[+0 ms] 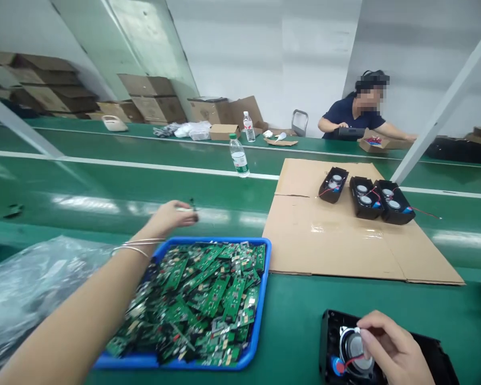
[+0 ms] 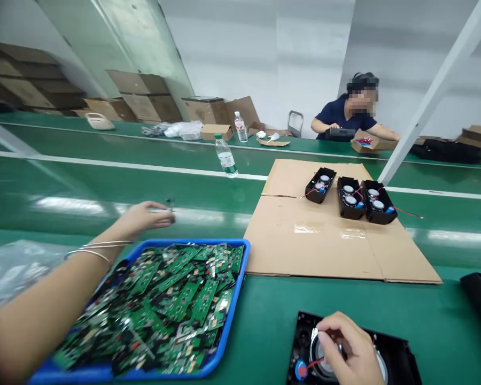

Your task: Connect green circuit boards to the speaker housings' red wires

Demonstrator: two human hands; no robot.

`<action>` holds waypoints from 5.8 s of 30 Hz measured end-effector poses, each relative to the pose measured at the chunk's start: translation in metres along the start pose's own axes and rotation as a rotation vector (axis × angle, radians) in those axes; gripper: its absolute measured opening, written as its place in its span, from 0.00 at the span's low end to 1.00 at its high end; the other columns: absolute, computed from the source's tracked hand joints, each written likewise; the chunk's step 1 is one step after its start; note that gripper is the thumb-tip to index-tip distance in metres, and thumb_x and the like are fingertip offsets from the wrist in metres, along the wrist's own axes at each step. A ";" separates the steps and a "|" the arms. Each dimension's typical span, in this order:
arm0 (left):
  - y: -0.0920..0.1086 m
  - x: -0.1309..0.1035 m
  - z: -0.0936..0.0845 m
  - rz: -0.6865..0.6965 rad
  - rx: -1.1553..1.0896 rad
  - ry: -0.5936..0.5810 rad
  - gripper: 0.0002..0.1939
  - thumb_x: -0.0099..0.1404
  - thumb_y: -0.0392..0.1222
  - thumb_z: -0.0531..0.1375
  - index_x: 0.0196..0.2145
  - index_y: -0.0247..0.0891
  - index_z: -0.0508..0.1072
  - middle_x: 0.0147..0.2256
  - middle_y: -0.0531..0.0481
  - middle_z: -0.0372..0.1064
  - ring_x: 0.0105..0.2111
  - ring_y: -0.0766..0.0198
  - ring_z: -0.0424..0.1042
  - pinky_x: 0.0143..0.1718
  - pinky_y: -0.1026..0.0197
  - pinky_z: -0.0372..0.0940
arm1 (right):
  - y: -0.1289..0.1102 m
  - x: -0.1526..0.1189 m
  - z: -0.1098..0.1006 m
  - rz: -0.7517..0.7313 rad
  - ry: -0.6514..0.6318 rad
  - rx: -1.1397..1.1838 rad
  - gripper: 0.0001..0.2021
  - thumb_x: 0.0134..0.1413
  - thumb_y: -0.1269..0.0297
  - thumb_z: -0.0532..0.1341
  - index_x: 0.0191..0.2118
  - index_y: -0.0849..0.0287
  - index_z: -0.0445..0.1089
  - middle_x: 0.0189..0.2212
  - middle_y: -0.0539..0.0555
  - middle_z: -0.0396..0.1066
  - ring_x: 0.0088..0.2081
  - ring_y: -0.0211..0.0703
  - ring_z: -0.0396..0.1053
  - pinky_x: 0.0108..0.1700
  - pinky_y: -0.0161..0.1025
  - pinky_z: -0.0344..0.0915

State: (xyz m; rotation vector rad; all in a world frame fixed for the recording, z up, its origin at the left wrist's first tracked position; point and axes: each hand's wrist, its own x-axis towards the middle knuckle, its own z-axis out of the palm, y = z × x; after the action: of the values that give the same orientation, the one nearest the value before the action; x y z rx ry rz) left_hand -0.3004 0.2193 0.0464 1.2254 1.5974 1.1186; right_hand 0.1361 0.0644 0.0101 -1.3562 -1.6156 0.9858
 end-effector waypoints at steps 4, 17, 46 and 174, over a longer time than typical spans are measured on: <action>0.014 -0.073 0.059 -0.094 -0.213 -0.056 0.18 0.54 0.34 0.65 0.43 0.34 0.67 0.31 0.47 0.75 0.32 0.60 0.77 0.32 0.61 0.72 | 0.000 0.006 0.008 -0.221 -0.022 -0.131 0.09 0.59 0.60 0.56 0.31 0.55 0.69 0.23 0.48 0.66 0.22 0.35 0.66 0.24 0.28 0.65; 0.000 -0.225 0.200 -0.049 -0.353 -0.178 0.20 0.53 0.42 0.67 0.43 0.37 0.71 0.46 0.43 0.73 0.44 0.54 0.73 0.44 0.57 0.69 | -0.025 0.000 0.040 -0.606 0.029 -0.170 0.07 0.61 0.71 0.50 0.33 0.58 0.62 0.23 0.47 0.62 0.22 0.33 0.61 0.23 0.30 0.59; -0.002 -0.235 0.210 -0.134 -0.522 -0.557 0.28 0.54 0.55 0.65 0.48 0.35 0.75 0.40 0.40 0.75 0.39 0.51 0.73 0.40 0.55 0.70 | -0.011 -0.005 0.022 -0.826 -0.021 -0.346 0.07 0.61 0.76 0.50 0.35 0.60 0.63 0.21 0.50 0.62 0.23 0.38 0.56 0.25 0.35 0.57; 0.017 -0.245 0.288 0.088 0.171 -0.354 0.12 0.63 0.39 0.53 0.43 0.38 0.69 0.27 0.53 0.78 0.24 0.62 0.77 0.25 0.67 0.69 | 0.039 -0.034 -0.040 -0.558 -0.075 -0.615 0.09 0.60 0.75 0.55 0.34 0.63 0.72 0.26 0.55 0.69 0.30 0.41 0.57 0.31 0.38 0.59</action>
State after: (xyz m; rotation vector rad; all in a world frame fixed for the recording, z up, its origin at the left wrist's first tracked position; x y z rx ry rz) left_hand 0.0243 0.0305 0.0038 1.5241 1.3989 0.7743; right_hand 0.1912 0.0381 -0.0133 -1.1250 -2.2970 0.2075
